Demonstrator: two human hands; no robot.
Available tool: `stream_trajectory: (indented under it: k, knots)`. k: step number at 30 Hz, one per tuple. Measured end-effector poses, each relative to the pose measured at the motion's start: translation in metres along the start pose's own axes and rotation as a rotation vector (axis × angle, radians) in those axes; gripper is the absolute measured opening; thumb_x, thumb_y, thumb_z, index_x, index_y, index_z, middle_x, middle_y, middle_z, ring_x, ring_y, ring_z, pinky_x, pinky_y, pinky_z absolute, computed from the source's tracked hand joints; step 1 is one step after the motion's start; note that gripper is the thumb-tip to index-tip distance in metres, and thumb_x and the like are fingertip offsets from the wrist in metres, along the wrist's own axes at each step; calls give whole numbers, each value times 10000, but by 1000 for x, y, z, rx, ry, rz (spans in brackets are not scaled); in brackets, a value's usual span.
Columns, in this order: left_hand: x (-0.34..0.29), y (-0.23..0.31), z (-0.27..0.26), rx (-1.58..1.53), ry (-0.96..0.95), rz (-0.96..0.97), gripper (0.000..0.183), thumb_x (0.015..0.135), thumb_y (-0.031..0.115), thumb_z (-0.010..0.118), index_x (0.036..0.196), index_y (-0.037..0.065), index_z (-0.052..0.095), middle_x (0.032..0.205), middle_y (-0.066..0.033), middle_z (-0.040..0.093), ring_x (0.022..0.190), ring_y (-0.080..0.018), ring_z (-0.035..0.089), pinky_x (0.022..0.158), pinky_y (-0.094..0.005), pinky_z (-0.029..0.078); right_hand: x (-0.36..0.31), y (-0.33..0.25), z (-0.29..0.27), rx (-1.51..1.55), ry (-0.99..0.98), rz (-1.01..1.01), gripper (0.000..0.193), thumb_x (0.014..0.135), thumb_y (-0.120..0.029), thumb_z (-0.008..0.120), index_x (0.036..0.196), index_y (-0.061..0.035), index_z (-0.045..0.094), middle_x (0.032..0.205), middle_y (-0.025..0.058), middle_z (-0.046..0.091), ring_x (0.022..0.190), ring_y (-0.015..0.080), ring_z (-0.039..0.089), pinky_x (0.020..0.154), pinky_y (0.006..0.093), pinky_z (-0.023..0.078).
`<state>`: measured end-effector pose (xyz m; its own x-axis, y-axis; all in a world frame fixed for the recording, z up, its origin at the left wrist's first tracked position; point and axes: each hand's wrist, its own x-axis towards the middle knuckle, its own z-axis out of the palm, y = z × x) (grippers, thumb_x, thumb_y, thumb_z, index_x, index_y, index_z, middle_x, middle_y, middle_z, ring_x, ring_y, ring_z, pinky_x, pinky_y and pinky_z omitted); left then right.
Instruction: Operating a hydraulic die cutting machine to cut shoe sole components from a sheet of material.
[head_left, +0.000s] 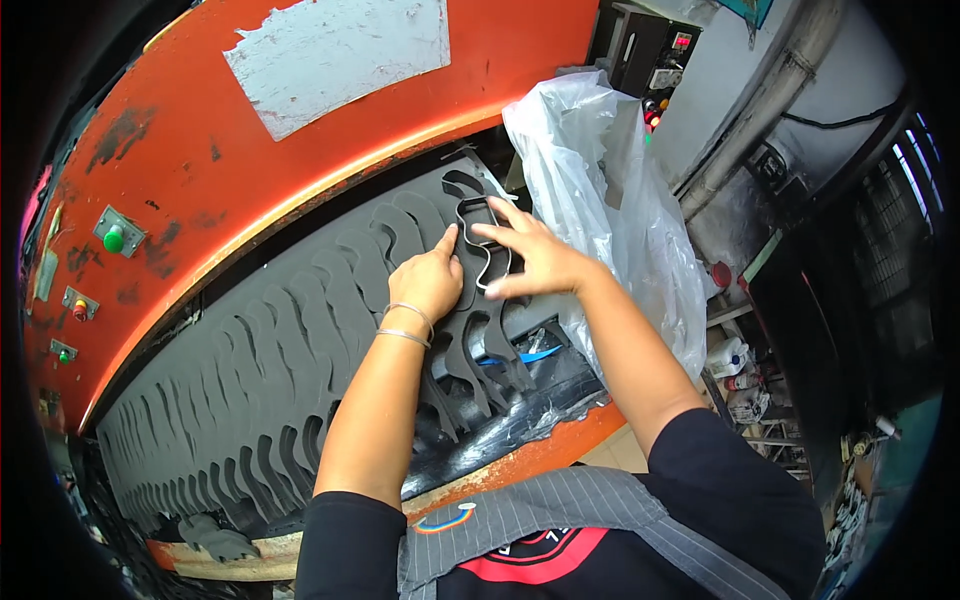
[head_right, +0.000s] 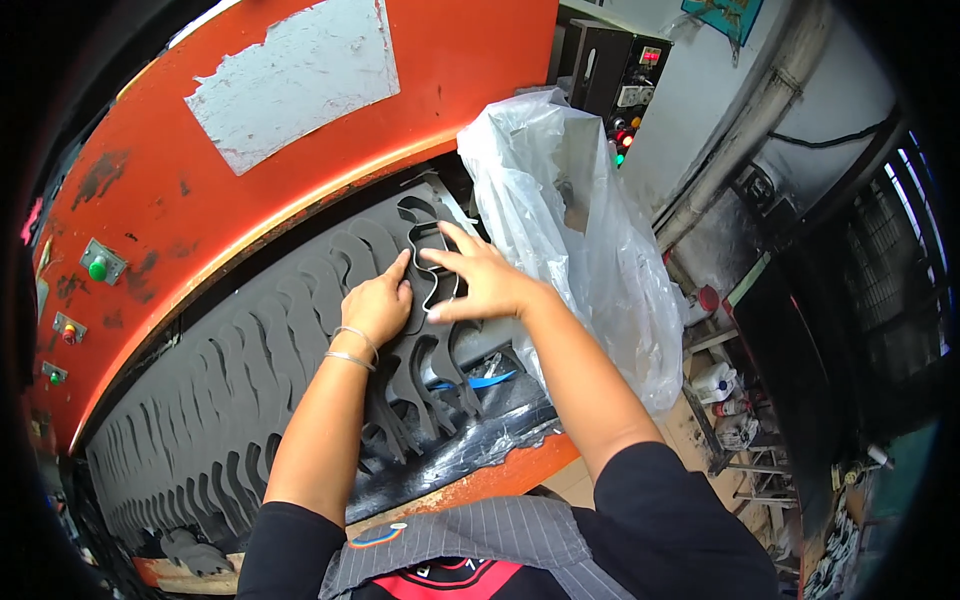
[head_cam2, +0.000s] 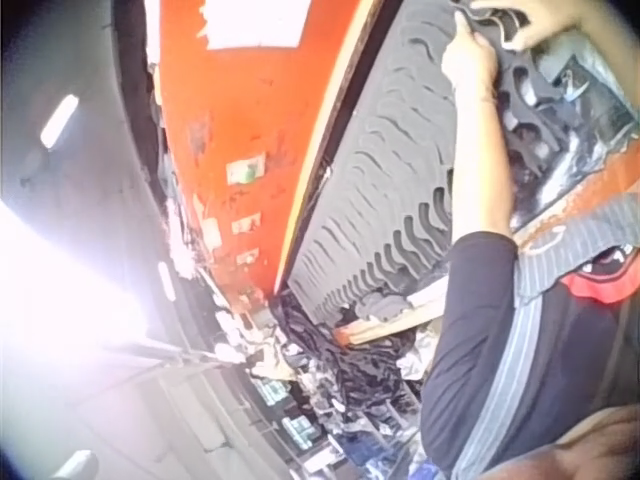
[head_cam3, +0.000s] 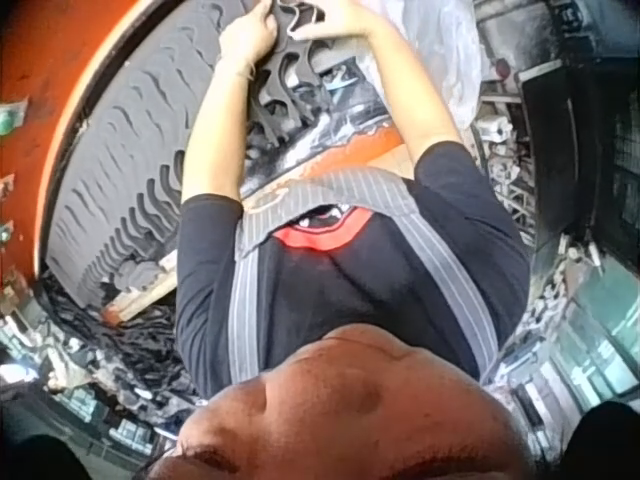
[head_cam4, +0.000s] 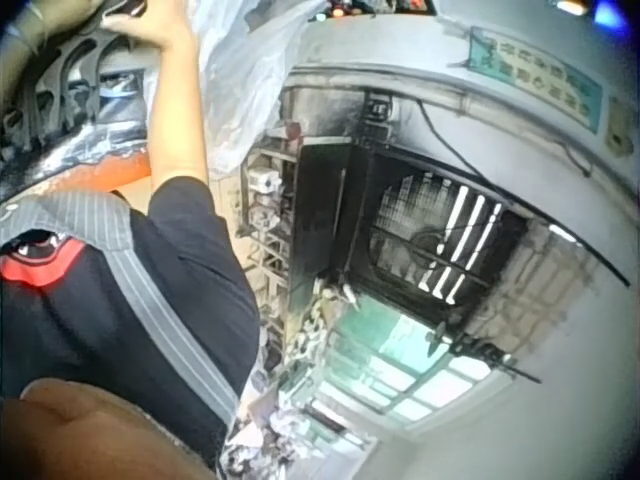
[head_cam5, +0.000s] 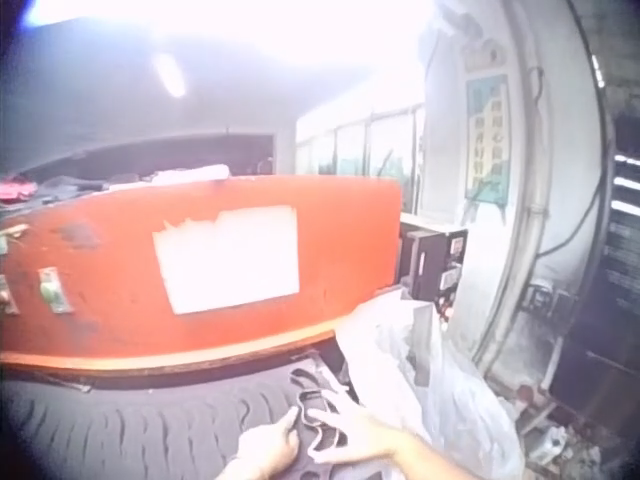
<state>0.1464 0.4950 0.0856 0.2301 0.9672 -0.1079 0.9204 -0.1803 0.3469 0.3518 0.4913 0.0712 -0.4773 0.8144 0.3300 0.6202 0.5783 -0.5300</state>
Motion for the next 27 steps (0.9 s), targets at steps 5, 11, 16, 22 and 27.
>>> stream_trajectory:
  k: [5,11,16,22,27]
  knots:
    - [5,4,-4,15,10,12,502,881,244,438,1381,204,458,964,-192,679,916,-343,653,842,-444,495,-10,-3,16,-156,75,25,831,568,-532,809,1211,-88,527,1346,280,449,1334,396,347,1114,512,224]
    - [4,2,6,-35,38,62,490,876,237,453,1360,175,484,934,-194,681,881,-340,660,824,-443,504,-17,-7,12,-174,24,11,799,565,-502,817,1175,-77,523,1316,287,473,1311,396,381,1101,538,241]
    - [13,-2,3,-48,41,79,497,872,241,467,1363,164,480,943,-198,680,896,-333,658,829,-441,503,-15,-7,21,-235,23,57,878,572,-530,806,1259,-89,483,1355,272,444,1335,390,349,1106,541,228]
    - [-18,-31,-8,-323,10,105,584,848,225,588,1402,144,420,1017,-148,666,1018,-301,618,873,-403,488,-17,-22,5,78,40,172,1060,607,-505,816,1438,-73,320,1460,228,335,1380,358,288,1121,447,244]
    - [-122,-134,-43,-628,591,292,399,840,124,640,1233,85,587,1089,-98,629,1004,-201,605,897,-315,469,-33,-112,-40,103,416,74,717,711,-280,788,1320,-52,484,1288,162,509,1209,292,475,1029,392,363]
